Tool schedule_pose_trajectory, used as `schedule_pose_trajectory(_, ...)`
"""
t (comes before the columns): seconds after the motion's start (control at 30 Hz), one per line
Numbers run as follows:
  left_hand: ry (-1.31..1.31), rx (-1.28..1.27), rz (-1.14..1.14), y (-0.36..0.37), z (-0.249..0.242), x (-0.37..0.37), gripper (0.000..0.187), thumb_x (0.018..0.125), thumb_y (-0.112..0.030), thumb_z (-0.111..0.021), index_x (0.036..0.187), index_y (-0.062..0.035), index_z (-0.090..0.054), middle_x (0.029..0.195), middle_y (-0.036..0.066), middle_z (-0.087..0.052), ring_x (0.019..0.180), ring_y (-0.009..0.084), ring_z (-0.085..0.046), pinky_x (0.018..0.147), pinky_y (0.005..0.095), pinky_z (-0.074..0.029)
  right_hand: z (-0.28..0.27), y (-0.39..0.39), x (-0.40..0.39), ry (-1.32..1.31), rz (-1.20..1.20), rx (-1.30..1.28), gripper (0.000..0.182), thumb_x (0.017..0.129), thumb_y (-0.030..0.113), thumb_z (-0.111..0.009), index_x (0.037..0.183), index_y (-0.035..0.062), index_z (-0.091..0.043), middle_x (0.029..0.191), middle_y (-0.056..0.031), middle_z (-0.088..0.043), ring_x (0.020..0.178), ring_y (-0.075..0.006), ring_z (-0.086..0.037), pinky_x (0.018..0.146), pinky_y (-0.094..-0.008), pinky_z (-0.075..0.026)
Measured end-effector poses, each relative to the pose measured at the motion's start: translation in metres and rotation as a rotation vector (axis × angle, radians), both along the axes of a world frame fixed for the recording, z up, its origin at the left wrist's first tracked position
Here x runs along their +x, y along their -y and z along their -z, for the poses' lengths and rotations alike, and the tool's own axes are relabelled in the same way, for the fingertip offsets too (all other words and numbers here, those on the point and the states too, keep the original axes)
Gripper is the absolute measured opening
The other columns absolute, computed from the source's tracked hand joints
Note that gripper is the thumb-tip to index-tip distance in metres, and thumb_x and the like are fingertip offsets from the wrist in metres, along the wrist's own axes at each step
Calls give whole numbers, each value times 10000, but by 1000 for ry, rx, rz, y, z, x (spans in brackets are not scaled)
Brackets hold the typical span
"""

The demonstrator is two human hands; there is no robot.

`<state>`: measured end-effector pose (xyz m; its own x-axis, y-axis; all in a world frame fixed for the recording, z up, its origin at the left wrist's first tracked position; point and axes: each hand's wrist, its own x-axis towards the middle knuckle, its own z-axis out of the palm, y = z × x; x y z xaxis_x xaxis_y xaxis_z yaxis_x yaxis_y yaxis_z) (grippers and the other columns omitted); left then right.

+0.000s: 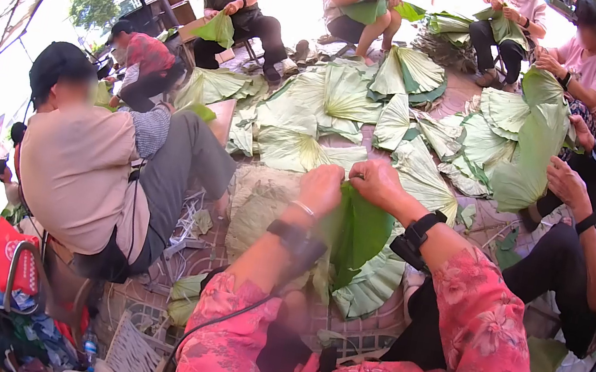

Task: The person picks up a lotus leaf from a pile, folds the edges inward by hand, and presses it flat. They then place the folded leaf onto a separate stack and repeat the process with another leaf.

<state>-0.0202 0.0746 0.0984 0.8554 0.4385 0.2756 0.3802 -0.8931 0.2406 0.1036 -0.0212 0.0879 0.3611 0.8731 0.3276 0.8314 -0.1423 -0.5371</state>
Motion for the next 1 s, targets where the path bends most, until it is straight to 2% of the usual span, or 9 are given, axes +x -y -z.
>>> schedule_pose_trajectory(0.1,109,-40,-16,2,-1,3,74,709,-38,-515,770,-27,-556,747,200,-583,757,385,-562,649,458,-437,0,-2,0,26,-4,103,131,677,179,-607,775,97,-632,706,-131,-614,678,-302,-598,618,-386,-468)
schedule_pose_trajectory(0.2,278,-206,38,-4,14,10,63,714,-25,-482,753,-12,-529,732,224,-564,752,402,-547,650,472,-420,0,0,-2,24,7,78,126,669,183,-611,763,101,-630,711,-128,-616,696,-302,-599,619,-386,-471)
schedule_pose_trajectory(0.3,333,-211,48,-6,21,13,101,691,-2,-459,770,-10,-522,752,225,-563,762,403,-543,667,467,-423,-3,5,-7,72,60,-15,139,656,182,-617,768,103,-632,726,-125,-621,716,-300,-601,627,-390,-473)
schedule_pose_trajectory(0.4,292,-205,57,-6,18,12,123,686,-2,-457,773,-3,-545,747,235,-566,765,405,-546,682,456,-429,3,3,-1,20,91,-76,161,657,198,-622,791,110,-638,737,-117,-627,731,-296,-603,639,-395,-475)
schedule_pose_trajectory(0.5,336,-278,71,-12,17,11,145,680,-3,-459,772,1,-571,735,242,-569,758,401,-552,695,450,-433,6,6,6,39,135,-29,128,666,199,-604,734,99,-646,747,-154,-625,729,-322,-610,612,-427,-476)
schedule_pose_trajectory(0.6,286,-313,80,-12,13,10,161,680,-7,-459,776,4,-588,726,245,-571,750,398,-558,700,439,-441,9,6,9,170,46,-21,116,675,191,-600,726,97,-644,737,-154,-624,728,-328,-608,614,-431,-474)
schedule_pose_trajectory(0.8,240,-383,79,-4,12,14,138,693,-63,-500,772,-15,-602,763,219,-586,769,368,-565,710,397,-450,4,4,4,90,39,-56,121,688,192,-594,728,88,-643,732,-155,-620,738,-330,-604,642,-427,-476)
schedule_pose_trajectory(0.9,289,-429,92,2,14,14,121,698,-112,-587,763,-13,-610,752,215,-588,762,354,-575,695,384,-457,2,5,8,3,22,-48,128,694,185,-578,734,82,-643,734,-152,-619,733,-335,-602,643,-426,-477)
schedule_pose_trajectory(1.0,228,-372,138,-3,18,11,154,652,-86,-657,782,-16,-614,777,216,-594,760,363,-577,690,409,-457,2,6,9,17,5,-87,126,697,167,-559,739,84,-644,750,-152,-620,745,-336,-599,649,-427,-476)
